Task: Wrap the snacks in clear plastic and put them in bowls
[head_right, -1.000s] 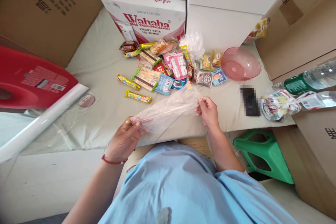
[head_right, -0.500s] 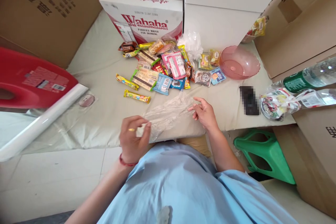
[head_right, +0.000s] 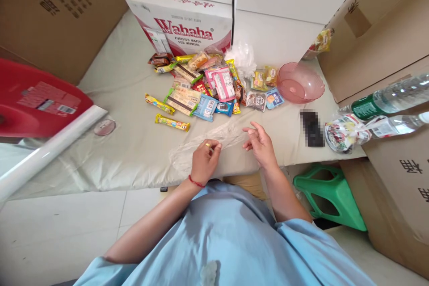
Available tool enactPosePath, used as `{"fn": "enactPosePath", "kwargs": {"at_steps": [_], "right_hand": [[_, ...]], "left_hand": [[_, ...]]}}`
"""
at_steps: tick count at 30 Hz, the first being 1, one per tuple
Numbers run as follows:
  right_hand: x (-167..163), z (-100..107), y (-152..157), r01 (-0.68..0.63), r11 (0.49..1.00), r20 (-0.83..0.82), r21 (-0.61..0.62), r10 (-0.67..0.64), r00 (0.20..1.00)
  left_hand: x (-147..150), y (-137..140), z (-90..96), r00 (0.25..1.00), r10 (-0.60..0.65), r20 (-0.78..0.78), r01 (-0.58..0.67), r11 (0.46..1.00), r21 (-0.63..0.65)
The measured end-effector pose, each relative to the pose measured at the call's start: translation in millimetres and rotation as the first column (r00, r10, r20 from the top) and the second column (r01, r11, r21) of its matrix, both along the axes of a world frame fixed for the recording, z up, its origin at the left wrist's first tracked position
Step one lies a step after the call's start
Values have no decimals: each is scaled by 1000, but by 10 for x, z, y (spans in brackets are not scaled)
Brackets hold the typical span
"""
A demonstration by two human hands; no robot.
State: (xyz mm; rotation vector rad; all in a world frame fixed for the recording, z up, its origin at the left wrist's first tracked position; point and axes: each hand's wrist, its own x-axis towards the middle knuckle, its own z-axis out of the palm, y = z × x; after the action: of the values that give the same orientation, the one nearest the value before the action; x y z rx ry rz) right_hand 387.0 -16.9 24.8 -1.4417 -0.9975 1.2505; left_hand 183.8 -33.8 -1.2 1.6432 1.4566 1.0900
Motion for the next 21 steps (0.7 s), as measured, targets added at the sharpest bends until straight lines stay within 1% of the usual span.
{"fn": "enactPosePath", "kwargs": {"at_steps": [2,4,6,8,10,12,15,17,18,19,20,21], "right_hand": [[6,-114,27,75,997,45,16,-76,996],[-58,-220,52,107,994,95,6,-107,990],[-191,-293,62,69,998,129,-13,-67,989],[-362,-324,55,-6,1000,132,-15,8,991],[-527,-317,41,-89,996,95,-8,89,991],[-644,-283,31,-141,990,26,-2,141,990],[-668,-191,41,-136,990,-120,-30,132,984],[-576,-112,72,-125,988,-247,-94,98,964],[-505,-71,95,-136,981,-303,-137,89,949],[-425,-31,123,-152,972,-343,-179,83,936],[-342,4,154,-170,962,-365,-215,82,928],[-265,33,186,-187,952,-365,-241,89,927]], "left_hand": [[-59,54,49,986,91,138,-77,992,-100],[-80,92,111,955,160,252,-118,978,-175],[-63,98,172,911,202,359,-127,967,-220],[-30,68,219,862,208,462,-105,965,-240],[-14,19,254,814,202,545,-79,967,-241],[-55,-14,284,755,229,614,-88,964,-251],[-273,23,332,641,363,676,-199,929,-311],[-514,111,352,588,441,678,-262,897,-356],[-650,168,350,580,465,670,-266,884,-383],[-786,231,337,582,477,659,-244,875,-418],[-917,294,311,594,483,644,-207,865,-457],[-1035,355,274,621,480,619,-172,854,-490]]}}
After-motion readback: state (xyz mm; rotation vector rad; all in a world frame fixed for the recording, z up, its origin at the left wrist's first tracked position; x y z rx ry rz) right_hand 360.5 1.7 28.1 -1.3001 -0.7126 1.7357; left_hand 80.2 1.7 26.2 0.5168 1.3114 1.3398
